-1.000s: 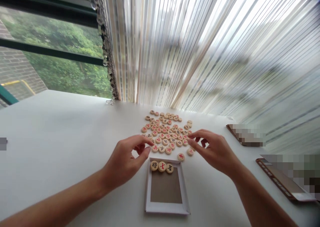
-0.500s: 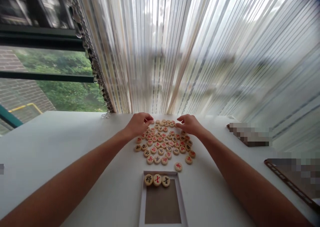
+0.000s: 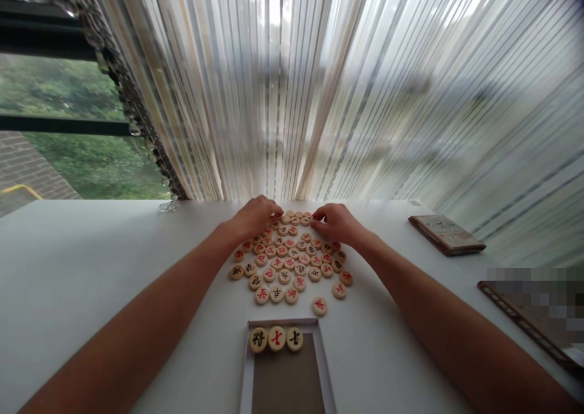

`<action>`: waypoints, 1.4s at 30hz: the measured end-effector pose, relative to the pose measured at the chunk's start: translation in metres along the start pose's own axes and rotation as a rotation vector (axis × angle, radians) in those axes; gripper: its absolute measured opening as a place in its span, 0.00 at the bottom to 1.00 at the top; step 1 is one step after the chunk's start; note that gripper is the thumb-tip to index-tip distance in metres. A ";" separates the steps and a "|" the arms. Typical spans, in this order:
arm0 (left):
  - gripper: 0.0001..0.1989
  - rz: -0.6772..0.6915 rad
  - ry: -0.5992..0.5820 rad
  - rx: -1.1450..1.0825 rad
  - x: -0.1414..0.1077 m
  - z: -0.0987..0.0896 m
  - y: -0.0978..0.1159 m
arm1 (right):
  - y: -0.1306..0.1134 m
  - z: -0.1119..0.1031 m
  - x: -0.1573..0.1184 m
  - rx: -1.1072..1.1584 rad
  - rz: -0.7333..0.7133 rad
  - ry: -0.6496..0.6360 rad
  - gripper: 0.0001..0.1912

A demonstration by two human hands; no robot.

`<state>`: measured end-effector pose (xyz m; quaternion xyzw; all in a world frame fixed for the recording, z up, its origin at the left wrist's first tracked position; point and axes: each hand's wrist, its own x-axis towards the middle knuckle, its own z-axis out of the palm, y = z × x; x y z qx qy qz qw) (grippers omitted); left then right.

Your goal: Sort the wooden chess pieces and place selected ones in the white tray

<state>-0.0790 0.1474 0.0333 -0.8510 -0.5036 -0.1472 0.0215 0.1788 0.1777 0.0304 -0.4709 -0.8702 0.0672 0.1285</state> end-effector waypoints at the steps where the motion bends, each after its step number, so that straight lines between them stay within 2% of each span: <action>1: 0.11 0.008 -0.012 0.014 0.000 0.000 0.000 | -0.001 -0.001 -0.001 -0.007 -0.018 -0.010 0.15; 7: 0.12 0.029 -0.071 0.103 -0.002 -0.002 0.002 | -0.005 -0.012 -0.004 -0.045 -0.114 -0.089 0.15; 13: 0.12 0.024 -0.099 0.197 -0.002 0.001 0.008 | -0.007 -0.011 -0.003 -0.024 -0.076 -0.100 0.16; 24: 0.19 -0.009 -0.059 0.282 -0.004 0.007 0.019 | 0.009 -0.009 0.002 0.027 -0.072 -0.089 0.12; 31: 0.17 -0.043 -0.027 0.262 -0.006 0.010 0.019 | 0.009 -0.010 0.000 0.046 -0.071 -0.043 0.12; 37: 0.17 -0.017 -0.013 0.152 -0.004 0.005 0.029 | 0.021 -0.033 -0.003 0.047 0.034 0.042 0.12; 42: 0.13 0.032 -0.041 0.082 -0.003 0.004 0.038 | 0.036 -0.055 -0.009 0.060 0.148 -0.027 0.10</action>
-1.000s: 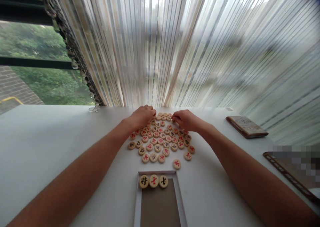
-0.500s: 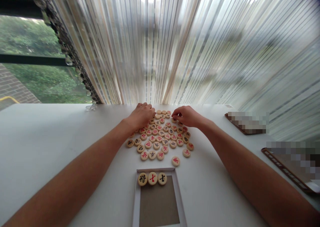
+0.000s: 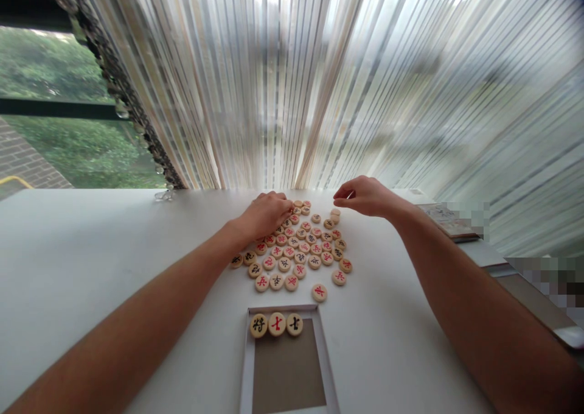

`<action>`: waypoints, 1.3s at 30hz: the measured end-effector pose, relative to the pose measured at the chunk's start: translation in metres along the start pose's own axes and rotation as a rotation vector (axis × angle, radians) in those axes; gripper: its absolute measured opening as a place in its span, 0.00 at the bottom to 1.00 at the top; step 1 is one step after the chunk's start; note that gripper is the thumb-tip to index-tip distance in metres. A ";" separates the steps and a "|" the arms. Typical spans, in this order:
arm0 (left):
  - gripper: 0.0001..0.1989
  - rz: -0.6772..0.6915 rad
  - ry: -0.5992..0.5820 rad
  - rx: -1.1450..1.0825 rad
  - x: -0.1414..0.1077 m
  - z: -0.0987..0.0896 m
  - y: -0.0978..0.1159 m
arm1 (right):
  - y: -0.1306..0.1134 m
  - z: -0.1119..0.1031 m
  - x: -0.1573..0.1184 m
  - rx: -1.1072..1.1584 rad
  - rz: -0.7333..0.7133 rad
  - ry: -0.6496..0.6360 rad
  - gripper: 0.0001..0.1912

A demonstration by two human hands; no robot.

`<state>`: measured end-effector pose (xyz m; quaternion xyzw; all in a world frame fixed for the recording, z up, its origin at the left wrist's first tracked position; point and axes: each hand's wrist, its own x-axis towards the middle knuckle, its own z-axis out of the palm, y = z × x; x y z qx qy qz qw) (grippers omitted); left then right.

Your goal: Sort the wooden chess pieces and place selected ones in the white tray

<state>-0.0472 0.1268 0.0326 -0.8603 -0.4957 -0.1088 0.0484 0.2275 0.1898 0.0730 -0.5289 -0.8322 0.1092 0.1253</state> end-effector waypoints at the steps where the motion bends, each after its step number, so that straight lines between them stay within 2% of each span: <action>1: 0.13 0.002 -0.002 -0.004 0.000 0.000 0.001 | 0.001 -0.002 -0.001 0.004 0.011 -0.032 0.09; 5: 0.10 0.007 -0.009 -0.012 0.000 -0.001 0.002 | 0.004 -0.001 -0.003 0.006 0.011 -0.143 0.11; 11: 0.11 0.019 -0.024 0.014 0.001 -0.003 0.006 | 0.007 0.007 0.001 -0.007 -0.035 -0.218 0.13; 19: 0.14 -0.008 -0.004 0.024 0.001 -0.002 0.009 | 0.010 0.014 0.005 -0.061 -0.067 -0.230 0.11; 29: 0.15 -0.023 0.047 -0.058 0.000 0.006 -0.004 | 0.005 0.017 0.004 -0.051 -0.094 -0.227 0.04; 39: 0.16 -0.085 0.127 -0.118 -0.001 0.002 -0.015 | 0.013 0.016 0.007 0.063 -0.003 -0.278 0.09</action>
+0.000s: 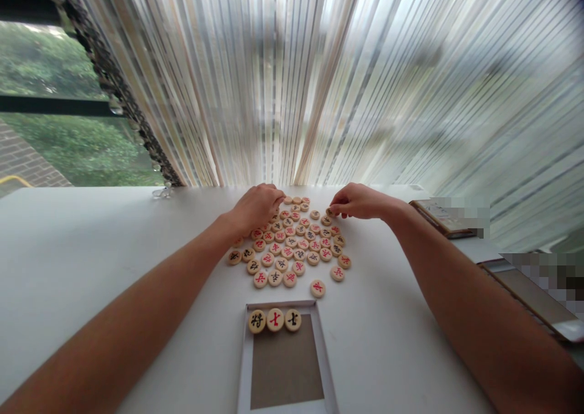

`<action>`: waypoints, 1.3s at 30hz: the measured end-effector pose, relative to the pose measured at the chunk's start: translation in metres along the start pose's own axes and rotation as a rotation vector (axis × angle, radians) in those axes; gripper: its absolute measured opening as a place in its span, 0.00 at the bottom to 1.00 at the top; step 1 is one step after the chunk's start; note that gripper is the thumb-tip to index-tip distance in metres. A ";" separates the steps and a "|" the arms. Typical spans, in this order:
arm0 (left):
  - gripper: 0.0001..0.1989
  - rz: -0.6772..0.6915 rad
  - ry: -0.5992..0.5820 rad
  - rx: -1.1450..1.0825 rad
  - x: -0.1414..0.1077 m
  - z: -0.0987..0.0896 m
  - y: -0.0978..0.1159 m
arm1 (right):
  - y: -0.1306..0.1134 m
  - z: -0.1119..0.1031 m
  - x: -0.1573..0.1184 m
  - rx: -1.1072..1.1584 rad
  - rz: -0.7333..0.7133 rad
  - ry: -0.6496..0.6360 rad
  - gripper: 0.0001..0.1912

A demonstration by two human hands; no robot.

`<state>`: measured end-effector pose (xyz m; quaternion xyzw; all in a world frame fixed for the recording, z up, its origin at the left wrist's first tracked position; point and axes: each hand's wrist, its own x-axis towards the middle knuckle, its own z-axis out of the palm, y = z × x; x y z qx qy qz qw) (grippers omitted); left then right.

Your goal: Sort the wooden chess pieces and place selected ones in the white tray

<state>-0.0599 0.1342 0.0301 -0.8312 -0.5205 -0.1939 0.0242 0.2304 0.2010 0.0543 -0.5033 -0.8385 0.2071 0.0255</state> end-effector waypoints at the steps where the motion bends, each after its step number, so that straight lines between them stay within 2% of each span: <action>1: 0.16 -0.006 0.007 -0.002 0.000 0.000 -0.001 | 0.001 0.000 0.001 0.012 0.004 0.004 0.09; 8: 0.16 -0.031 0.013 -0.018 0.000 0.000 0.000 | 0.003 0.003 0.002 0.007 0.003 0.063 0.07; 11: 0.16 -0.038 0.006 -0.029 -0.001 -0.001 0.003 | 0.004 0.001 0.002 -0.030 0.000 0.132 0.07; 16: 0.16 -0.049 -0.003 -0.045 -0.002 -0.002 0.005 | 0.011 0.001 0.007 -0.134 -0.033 0.267 0.16; 18: 0.16 -0.051 -0.004 -0.048 -0.002 -0.002 0.005 | 0.015 0.003 0.009 -0.157 -0.061 0.251 0.18; 22: 0.15 -0.051 0.003 -0.043 -0.002 -0.003 0.004 | 0.020 0.011 0.011 -0.162 -0.093 0.208 0.12; 28: 0.16 -0.050 0.023 -0.034 -0.003 -0.003 -0.002 | 0.019 0.011 0.012 -0.120 -0.098 0.242 0.10; 39: 0.17 -0.085 0.037 -0.049 0.000 -0.006 -0.013 | 0.019 0.024 0.020 0.214 0.010 0.252 0.10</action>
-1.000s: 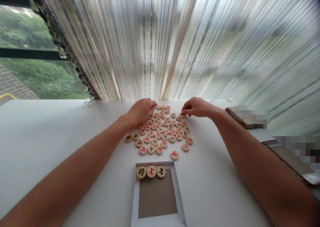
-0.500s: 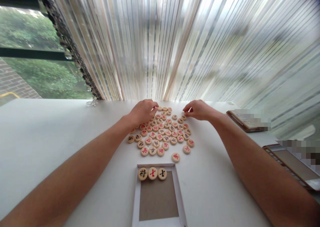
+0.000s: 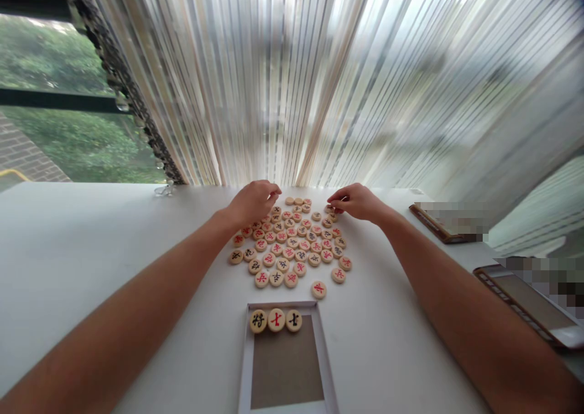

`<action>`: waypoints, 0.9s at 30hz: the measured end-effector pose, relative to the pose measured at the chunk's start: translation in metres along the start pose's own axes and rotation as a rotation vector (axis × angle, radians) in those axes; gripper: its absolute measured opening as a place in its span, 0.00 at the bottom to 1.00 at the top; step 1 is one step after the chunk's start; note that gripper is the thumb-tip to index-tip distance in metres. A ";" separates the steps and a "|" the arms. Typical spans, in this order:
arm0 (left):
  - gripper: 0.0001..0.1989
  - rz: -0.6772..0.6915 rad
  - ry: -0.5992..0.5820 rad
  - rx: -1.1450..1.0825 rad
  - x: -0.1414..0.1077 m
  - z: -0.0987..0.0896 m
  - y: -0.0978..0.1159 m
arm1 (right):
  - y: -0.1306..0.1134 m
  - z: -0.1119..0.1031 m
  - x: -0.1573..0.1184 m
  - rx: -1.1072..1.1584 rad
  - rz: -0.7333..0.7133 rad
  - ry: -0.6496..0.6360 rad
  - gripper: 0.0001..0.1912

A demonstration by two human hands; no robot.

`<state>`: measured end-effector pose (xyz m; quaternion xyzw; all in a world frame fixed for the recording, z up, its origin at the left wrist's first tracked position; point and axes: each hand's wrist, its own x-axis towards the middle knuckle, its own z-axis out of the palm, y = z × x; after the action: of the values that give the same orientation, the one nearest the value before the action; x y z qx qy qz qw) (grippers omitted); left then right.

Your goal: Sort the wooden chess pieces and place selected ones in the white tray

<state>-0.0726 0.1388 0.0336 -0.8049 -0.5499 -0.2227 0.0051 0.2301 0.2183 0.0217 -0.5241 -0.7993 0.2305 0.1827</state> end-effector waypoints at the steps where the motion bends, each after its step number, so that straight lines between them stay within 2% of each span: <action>1: 0.17 0.003 -0.003 -0.003 0.000 0.000 0.000 | 0.001 0.001 0.000 0.023 0.013 0.005 0.10; 7: 0.16 0.021 -0.009 -0.020 -0.002 0.007 0.004 | -0.001 0.001 0.000 0.078 0.036 -0.002 0.10; 14: 0.16 0.025 -0.018 -0.028 -0.003 0.006 0.005 | -0.013 -0.002 -0.006 0.001 0.000 -0.049 0.15; 19: 0.16 0.029 -0.026 -0.038 -0.003 0.006 0.006 | -0.018 0.004 -0.005 0.007 -0.015 -0.085 0.09; 22: 0.16 0.034 -0.025 -0.052 -0.003 0.006 0.007 | -0.016 0.010 -0.003 0.038 -0.017 -0.026 0.08; 27: 0.15 0.037 0.003 -0.100 -0.004 -0.002 0.014 | -0.009 0.006 0.002 0.176 -0.011 0.187 0.08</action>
<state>-0.0627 0.1288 0.0373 -0.8140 -0.5230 -0.2508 -0.0300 0.2196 0.2159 0.0216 -0.5208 -0.7583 0.2489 0.3029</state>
